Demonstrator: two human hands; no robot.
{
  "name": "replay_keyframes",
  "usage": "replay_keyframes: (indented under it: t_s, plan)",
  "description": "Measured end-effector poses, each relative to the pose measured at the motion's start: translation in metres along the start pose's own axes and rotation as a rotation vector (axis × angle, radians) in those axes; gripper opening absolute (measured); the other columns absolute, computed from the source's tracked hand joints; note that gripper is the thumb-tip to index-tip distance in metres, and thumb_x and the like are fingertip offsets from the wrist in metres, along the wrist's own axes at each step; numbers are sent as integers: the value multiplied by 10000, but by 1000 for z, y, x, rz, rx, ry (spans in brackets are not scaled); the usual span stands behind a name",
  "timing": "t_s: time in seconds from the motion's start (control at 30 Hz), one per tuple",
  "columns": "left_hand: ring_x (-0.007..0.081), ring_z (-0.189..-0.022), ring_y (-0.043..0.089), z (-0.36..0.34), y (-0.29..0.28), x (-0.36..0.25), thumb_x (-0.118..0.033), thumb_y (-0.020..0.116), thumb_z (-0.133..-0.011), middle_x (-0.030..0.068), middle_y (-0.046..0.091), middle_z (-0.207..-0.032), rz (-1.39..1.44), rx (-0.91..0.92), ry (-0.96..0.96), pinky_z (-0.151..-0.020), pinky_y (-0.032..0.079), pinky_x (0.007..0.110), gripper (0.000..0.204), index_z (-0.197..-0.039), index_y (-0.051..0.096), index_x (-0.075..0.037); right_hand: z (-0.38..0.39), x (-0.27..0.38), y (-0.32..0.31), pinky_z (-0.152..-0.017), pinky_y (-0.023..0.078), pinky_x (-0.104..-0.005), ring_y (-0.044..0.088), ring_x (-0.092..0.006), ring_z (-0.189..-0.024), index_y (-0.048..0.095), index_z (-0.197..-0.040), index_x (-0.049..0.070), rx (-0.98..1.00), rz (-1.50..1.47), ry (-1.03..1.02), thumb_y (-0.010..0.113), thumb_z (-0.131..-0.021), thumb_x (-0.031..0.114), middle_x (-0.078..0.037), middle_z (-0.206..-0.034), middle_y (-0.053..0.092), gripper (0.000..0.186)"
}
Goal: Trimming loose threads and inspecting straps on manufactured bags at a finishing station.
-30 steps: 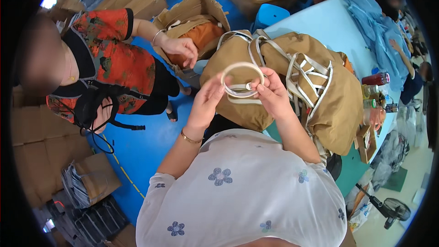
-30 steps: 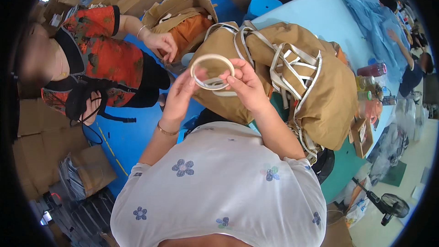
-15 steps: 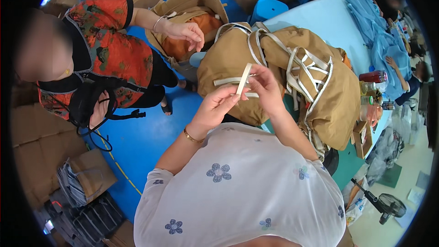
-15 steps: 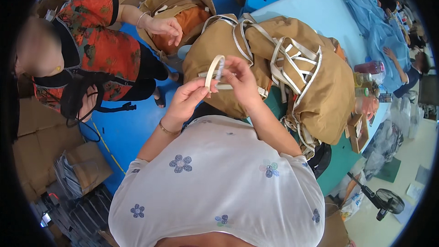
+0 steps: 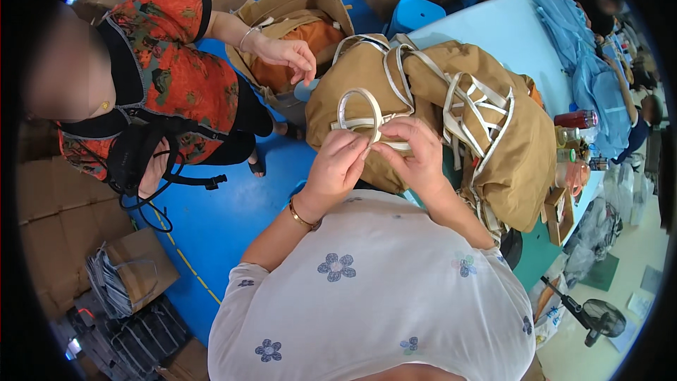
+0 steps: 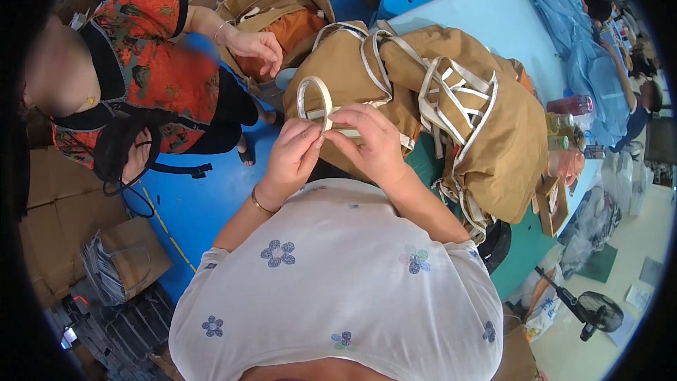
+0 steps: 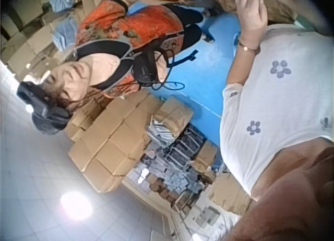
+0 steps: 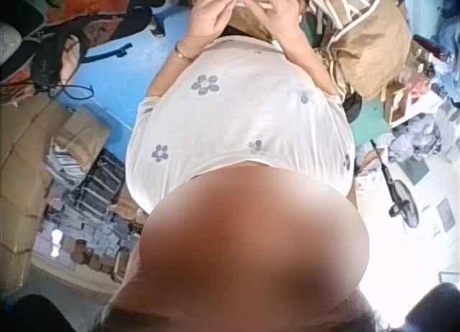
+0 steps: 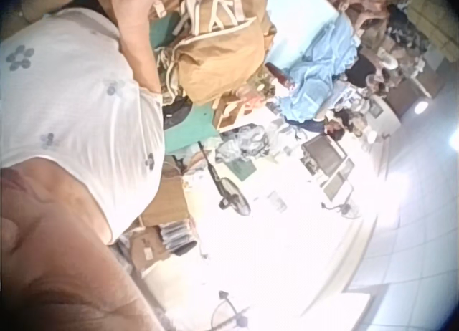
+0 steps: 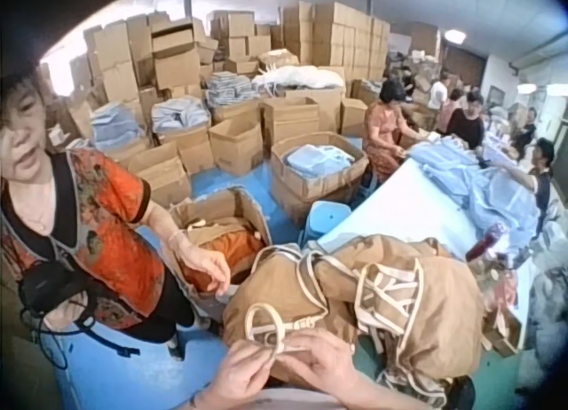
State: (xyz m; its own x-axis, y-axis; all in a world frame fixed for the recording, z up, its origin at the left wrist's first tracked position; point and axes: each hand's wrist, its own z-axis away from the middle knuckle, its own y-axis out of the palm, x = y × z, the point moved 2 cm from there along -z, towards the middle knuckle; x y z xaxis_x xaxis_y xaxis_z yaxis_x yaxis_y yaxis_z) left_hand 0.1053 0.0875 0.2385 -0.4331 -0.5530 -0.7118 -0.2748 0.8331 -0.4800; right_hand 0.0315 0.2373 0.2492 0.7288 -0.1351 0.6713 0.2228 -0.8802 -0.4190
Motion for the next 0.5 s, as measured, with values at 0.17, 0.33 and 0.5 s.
replay_keyframes:
  t_s: [0.17, 0.33, 0.5]
  plan:
    - [299, -832, 552, 3, 2, -1, 20, 608, -817, 128, 589, -904, -47, -12, 29, -744, 457, 360, 176, -991, 591, 39, 0, 2, -2, -689, 521, -314, 632, -241, -801, 624, -902, 47, 14, 7, 9, 787, -686, 64, -87, -887, 642, 271]
    - [312, -872, 537, 9, 5, 0, 21, 608, -800, 121, 582, -949, -41, 1, -14, -764, 456, 378, 242, -1041, 583, 25, 9, -3, 4, -649, 513, -314, 628, -242, -748, 585, -888, 39, -14, -202, 162, 778, -683, 38, -83, -841, 625, 281]
    - [311, -870, 542, 8, 6, -1, 21, 615, -796, 121, 583, -943, -66, -7, 7, -753, 461, 380, 246, -1040, 584, 24, 0, 0, -4, -639, 517, -310, 631, -245, -739, 577, -903, 34, 61, -75, 21, 778, -682, 30, -92, -840, 626, 299]
